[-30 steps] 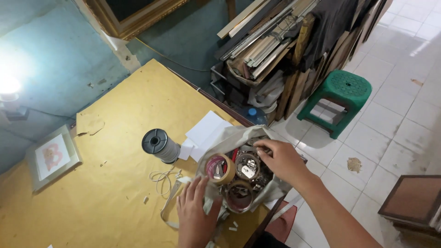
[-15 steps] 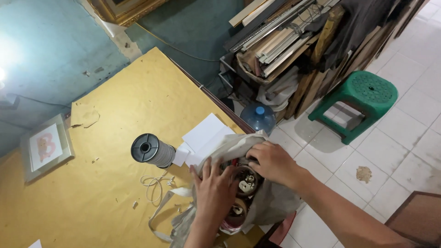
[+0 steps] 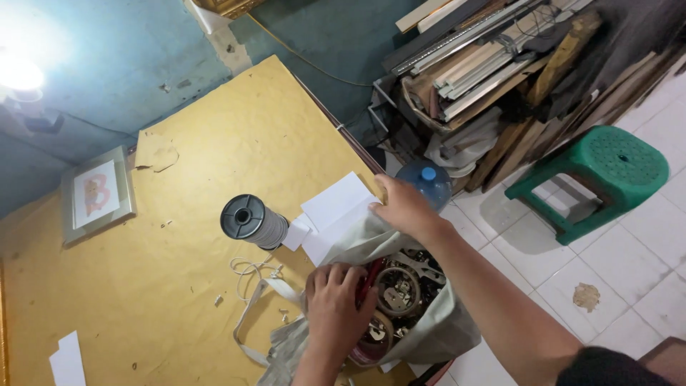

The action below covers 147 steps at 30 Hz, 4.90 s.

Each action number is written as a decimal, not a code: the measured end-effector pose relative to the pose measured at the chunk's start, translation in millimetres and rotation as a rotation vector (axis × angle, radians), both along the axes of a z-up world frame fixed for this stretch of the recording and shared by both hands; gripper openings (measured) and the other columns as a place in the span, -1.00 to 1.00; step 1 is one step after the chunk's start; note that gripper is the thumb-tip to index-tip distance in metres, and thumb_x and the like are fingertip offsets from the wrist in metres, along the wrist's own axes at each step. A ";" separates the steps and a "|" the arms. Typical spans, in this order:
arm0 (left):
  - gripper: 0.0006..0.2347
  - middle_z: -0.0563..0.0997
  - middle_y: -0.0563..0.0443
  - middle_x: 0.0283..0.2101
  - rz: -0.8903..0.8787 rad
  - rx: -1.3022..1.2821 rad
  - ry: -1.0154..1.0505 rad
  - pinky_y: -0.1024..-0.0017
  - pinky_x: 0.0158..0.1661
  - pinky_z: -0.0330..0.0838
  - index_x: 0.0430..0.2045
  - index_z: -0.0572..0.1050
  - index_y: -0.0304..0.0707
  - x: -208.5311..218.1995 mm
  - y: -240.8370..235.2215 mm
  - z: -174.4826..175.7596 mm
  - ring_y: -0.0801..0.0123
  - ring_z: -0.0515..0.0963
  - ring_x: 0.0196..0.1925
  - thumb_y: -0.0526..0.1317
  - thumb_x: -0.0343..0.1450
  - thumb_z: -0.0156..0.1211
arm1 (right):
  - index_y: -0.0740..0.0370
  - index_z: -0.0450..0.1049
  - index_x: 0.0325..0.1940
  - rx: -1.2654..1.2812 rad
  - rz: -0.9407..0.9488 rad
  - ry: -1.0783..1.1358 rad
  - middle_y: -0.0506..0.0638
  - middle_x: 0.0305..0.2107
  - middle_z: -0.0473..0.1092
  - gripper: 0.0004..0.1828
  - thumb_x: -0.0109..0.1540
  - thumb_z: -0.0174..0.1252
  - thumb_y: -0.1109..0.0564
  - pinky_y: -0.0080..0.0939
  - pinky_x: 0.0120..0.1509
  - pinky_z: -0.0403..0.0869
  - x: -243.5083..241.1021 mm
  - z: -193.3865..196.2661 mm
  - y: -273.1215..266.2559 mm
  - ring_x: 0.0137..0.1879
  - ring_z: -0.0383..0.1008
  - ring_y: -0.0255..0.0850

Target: The person retrieves scissors from a bag, cuts a white paper strip into small pieces, and wipes the glass of a picture frame with a cloth. The person then folds a plastic sheet and places it on the frame.

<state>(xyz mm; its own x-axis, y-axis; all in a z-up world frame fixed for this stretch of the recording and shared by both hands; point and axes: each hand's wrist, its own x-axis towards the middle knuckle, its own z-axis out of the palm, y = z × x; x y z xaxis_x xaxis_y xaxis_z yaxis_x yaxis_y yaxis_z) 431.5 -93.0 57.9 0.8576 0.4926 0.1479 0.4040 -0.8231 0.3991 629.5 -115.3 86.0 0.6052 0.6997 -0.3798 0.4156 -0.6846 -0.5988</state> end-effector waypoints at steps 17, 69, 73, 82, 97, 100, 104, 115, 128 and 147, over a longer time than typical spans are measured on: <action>-0.80 0.45 0.05 -0.34 0.052 -0.001 -0.092 0.10 -0.08 0.06 -0.44 0.43 -0.07 -5.7 -6.8 2.4 0.08 0.34 -0.22 -0.02 0.25 0.01 | 0.23 0.39 -0.11 0.501 0.142 0.510 -0.04 -0.23 0.43 -0.66 0.03 0.14 0.24 -0.34 -0.04 0.33 30.1 -56.3 25.8 -0.12 0.40 -0.30; -0.71 0.26 -0.17 -0.20 0.042 -0.378 -0.523 0.29 -0.13 0.32 -0.31 0.41 -0.31 -71.7 6.5 -7.9 0.12 0.31 -0.10 -0.51 0.17 -0.16 | -0.09 0.36 -0.10 -0.386 0.280 -0.478 -0.16 -0.33 0.34 -0.65 0.03 0.07 -0.02 -0.13 -0.35 0.37 -68.0 -8.0 -103.5 -0.20 0.37 -0.17; -0.70 0.32 -0.22 -0.26 -0.081 -0.204 -0.521 0.33 -0.21 0.45 -0.36 0.44 -0.27 -69.6 8.8 -18.3 0.07 0.39 -0.22 -0.58 0.12 0.01 | -0.13 0.38 -0.16 -0.459 0.256 -0.417 -0.15 -0.40 0.38 -0.75 0.07 0.07 0.01 -0.03 0.00 0.18 -76.6 9.1 -101.2 -0.21 0.36 -0.21; -0.72 0.29 -0.12 0.02 -0.313 0.038 -0.124 -0.16 -0.04 0.07 -0.14 0.35 -0.15 -66.0 -18.5 12.1 0.06 0.39 -0.08 -0.19 0.27 -0.03 | -0.05 0.39 -0.24 -0.601 0.133 -0.244 -0.13 -0.37 0.35 -0.67 0.04 -0.05 -0.20 -0.13 -0.08 0.22 -88.9 46.0 -95.2 -0.20 0.31 -0.21; -0.64 0.00 0.05 0.21 -0.332 0.075 0.162 -0.29 0.06 -0.16 0.02 0.21 0.17 -62.6 -17.5 26.6 -0.04 0.00 0.21 0.03 0.32 -0.12 | 0.13 0.48 -0.41 -0.507 0.280 -0.397 0.05 -0.50 0.45 -0.63 0.10 -0.16 -0.11 0.06 0.05 0.11 -101.6 20.3 -104.1 -0.24 0.42 -0.04; -0.62 0.02 -0.04 0.21 -0.283 0.144 0.137 -0.25 0.03 -0.09 0.03 0.22 0.12 -51.7 -14.1 21.5 -0.17 0.03 0.19 0.01 0.32 -0.11 | 0.15 0.49 -0.42 -0.523 0.334 -0.385 0.05 -0.53 0.44 -0.60 0.09 -0.14 -0.14 0.08 0.01 0.13 -97.2 18.5 -100.0 -0.29 0.41 -0.03; -0.61 0.07 -0.13 0.17 -0.181 0.085 0.170 -0.11 -0.07 0.08 0.06 0.20 0.00 -41.1 -7.4 12.6 -0.02 0.04 0.19 0.02 0.35 -0.19 | 0.16 0.49 -0.45 -0.515 0.361 -0.427 0.07 -0.52 0.45 -0.64 0.09 -0.10 -0.11 0.01 -0.03 0.17 -96.6 20.6 -102.1 -0.28 0.43 -0.02; -0.72 0.23 -0.10 0.13 -0.157 -0.086 -0.076 -0.30 0.01 -0.13 -0.24 0.45 0.02 -56.5 -6.8 17.9 -0.03 0.08 0.23 0.05 0.31 -0.07 | -0.07 0.48 -0.31 0.417 -0.166 -0.408 -0.05 -0.63 0.34 -0.75 0.17 -0.03 -0.16 -0.25 -0.17 0.34 -127.7 79.8 -106.7 -0.29 0.33 -0.13; -0.78 0.49 0.01 -0.22 0.690 -0.030 -0.266 0.30 -0.12 0.28 -0.34 0.49 -0.07 -299.1 50.5 -31.9 0.18 0.41 -0.16 -0.25 0.17 0.12 | 0.12 0.19 0.05 0.009 0.607 -0.070 0.18 -0.33 0.40 -0.45 0.05 0.12 -0.08 -0.07 -0.19 0.32 -280.2 24.1 20.2 -0.20 0.41 0.04; -0.48 0.50 0.02 -0.29 1.405 -0.453 -0.134 0.26 -0.15 0.37 -0.15 0.31 -0.05 -436.2 72.8 -25.2 0.16 0.52 -0.15 -0.24 0.01 0.35 | -0.22 0.30 0.05 0.010 0.513 -0.338 -0.14 -0.04 0.24 -0.56 0.08 0.01 -0.20 0.14 0.09 0.28 -326.6 -17.1 51.6 0.11 0.24 -0.09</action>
<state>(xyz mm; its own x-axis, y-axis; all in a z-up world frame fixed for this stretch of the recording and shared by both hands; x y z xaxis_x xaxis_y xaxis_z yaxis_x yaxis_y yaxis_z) -4.7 -20.2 32.8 -0.3561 0.9120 -0.2036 0.6852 0.4030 0.6067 302.9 -63.7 68.9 0.2764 0.9361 -0.2177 0.8585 -0.3423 -0.3817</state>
